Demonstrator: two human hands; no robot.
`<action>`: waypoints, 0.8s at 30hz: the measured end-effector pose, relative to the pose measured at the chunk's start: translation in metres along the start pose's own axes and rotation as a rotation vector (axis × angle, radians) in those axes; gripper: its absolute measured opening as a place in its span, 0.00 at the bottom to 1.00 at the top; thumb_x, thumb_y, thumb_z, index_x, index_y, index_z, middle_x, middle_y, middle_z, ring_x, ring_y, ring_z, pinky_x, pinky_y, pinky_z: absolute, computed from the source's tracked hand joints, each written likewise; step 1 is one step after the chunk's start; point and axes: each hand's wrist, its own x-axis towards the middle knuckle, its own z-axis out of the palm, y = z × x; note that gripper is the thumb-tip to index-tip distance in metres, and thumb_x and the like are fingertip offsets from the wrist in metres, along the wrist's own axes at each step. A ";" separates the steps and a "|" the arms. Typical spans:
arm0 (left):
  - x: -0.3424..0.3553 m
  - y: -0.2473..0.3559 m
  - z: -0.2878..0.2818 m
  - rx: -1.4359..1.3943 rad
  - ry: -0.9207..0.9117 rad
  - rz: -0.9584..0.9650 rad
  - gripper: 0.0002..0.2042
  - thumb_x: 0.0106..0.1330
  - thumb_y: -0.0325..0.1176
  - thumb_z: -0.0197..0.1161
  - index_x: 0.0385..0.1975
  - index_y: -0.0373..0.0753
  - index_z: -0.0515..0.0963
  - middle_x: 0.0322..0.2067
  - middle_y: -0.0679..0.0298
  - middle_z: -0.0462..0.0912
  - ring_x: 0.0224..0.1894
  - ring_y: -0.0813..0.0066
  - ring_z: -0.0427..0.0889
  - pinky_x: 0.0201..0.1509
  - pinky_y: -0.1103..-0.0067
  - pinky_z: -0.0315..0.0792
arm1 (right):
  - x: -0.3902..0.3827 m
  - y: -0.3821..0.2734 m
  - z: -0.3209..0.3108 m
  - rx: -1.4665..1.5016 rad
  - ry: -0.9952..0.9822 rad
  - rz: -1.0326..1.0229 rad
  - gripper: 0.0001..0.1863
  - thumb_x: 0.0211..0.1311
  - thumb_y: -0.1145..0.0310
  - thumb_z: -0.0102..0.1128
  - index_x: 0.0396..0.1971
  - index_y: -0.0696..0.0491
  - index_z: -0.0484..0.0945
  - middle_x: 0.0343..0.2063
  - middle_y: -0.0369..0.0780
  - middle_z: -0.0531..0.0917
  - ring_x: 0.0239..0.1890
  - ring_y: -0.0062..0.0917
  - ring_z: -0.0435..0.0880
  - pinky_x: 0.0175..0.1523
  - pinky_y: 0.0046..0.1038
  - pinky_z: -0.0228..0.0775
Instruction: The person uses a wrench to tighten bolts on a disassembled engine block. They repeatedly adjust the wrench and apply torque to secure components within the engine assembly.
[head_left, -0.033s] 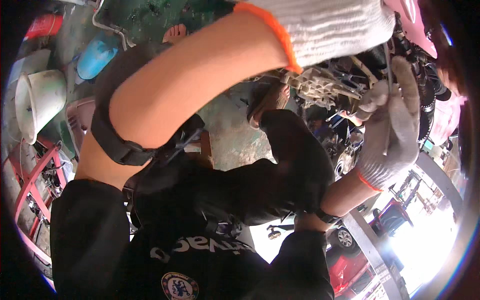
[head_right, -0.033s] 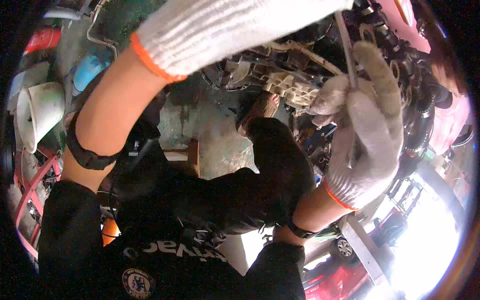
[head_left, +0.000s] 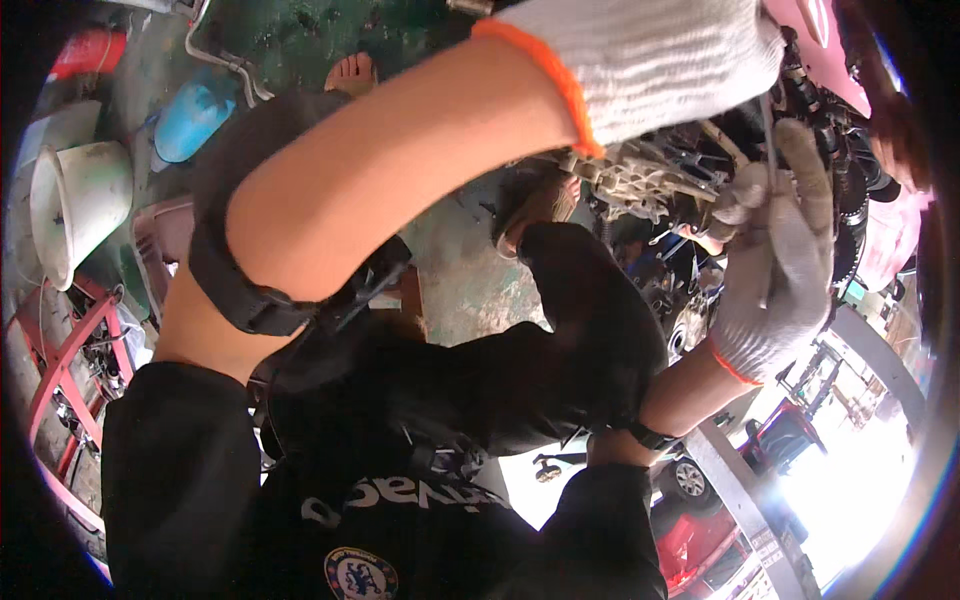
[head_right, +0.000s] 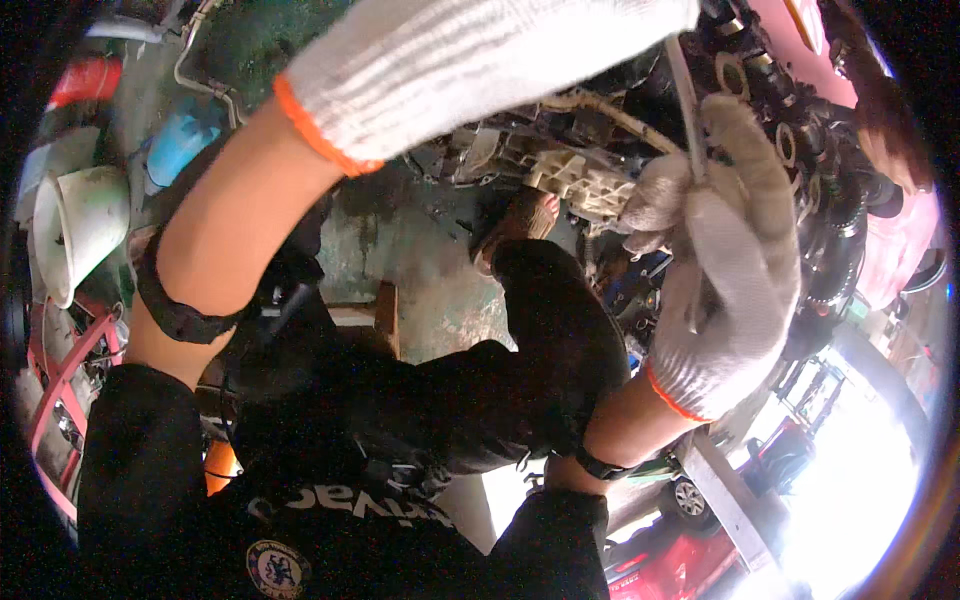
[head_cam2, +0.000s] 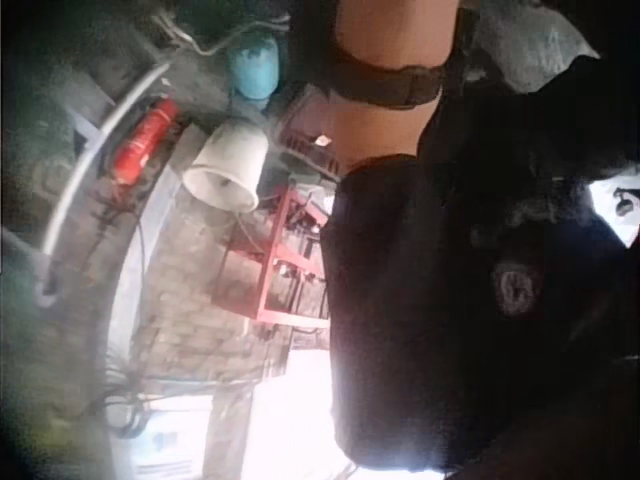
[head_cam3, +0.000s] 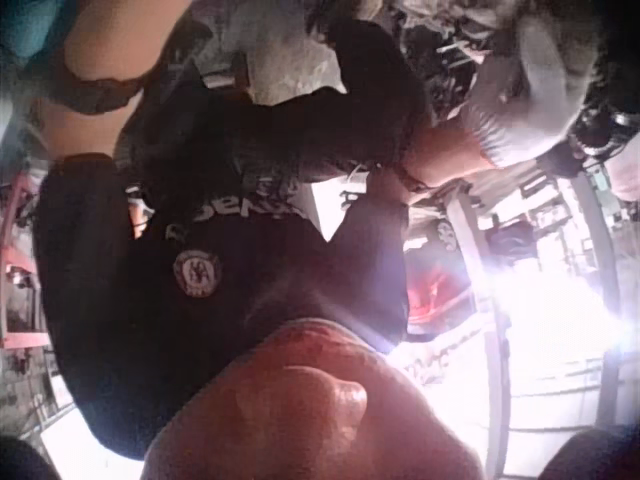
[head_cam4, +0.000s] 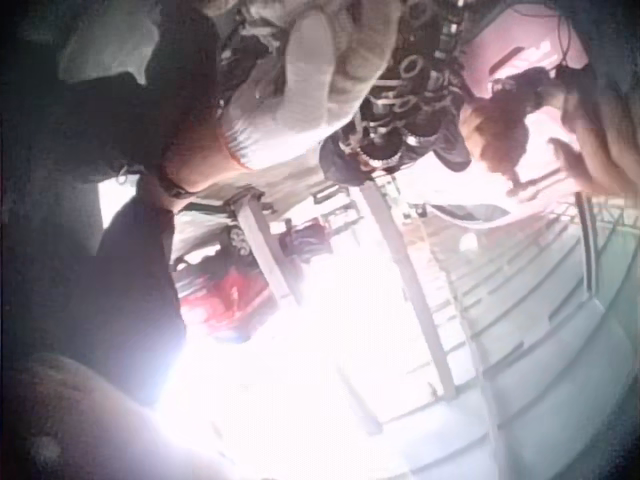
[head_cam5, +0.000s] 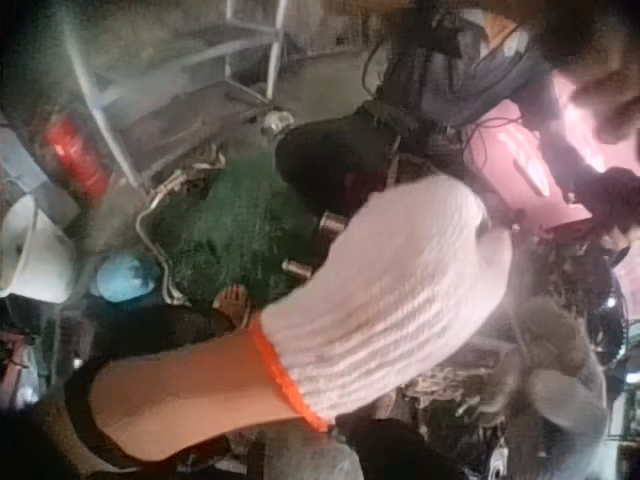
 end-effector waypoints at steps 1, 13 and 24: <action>0.002 0.000 -0.001 -0.026 0.048 -0.007 0.04 0.65 0.27 0.56 0.33 0.34 0.74 0.23 0.63 0.71 0.24 0.71 0.74 0.29 0.74 0.71 | -0.001 0.001 -0.002 -0.006 0.024 -0.024 0.29 0.62 0.74 0.57 0.62 0.72 0.68 0.39 0.52 0.85 0.33 0.27 0.85 0.41 0.23 0.78; 0.029 0.002 0.002 -0.637 -0.084 -0.423 0.16 0.66 0.42 0.65 0.30 0.32 0.81 0.29 0.51 0.82 0.33 0.52 0.83 0.38 0.65 0.75 | -0.013 0.012 0.013 -0.088 0.496 -0.045 0.23 0.62 0.80 0.54 0.59 0.67 0.74 0.49 0.52 0.83 0.40 0.30 0.87 0.46 0.24 0.78; 0.036 0.007 -0.002 -0.645 -0.148 -0.599 0.15 0.66 0.41 0.65 0.36 0.31 0.83 0.35 0.51 0.85 0.38 0.56 0.84 0.46 0.69 0.76 | -0.027 0.007 0.003 0.539 0.320 -0.150 0.25 0.63 0.85 0.57 0.61 0.64 0.69 0.53 0.52 0.82 0.47 0.32 0.87 0.53 0.31 0.80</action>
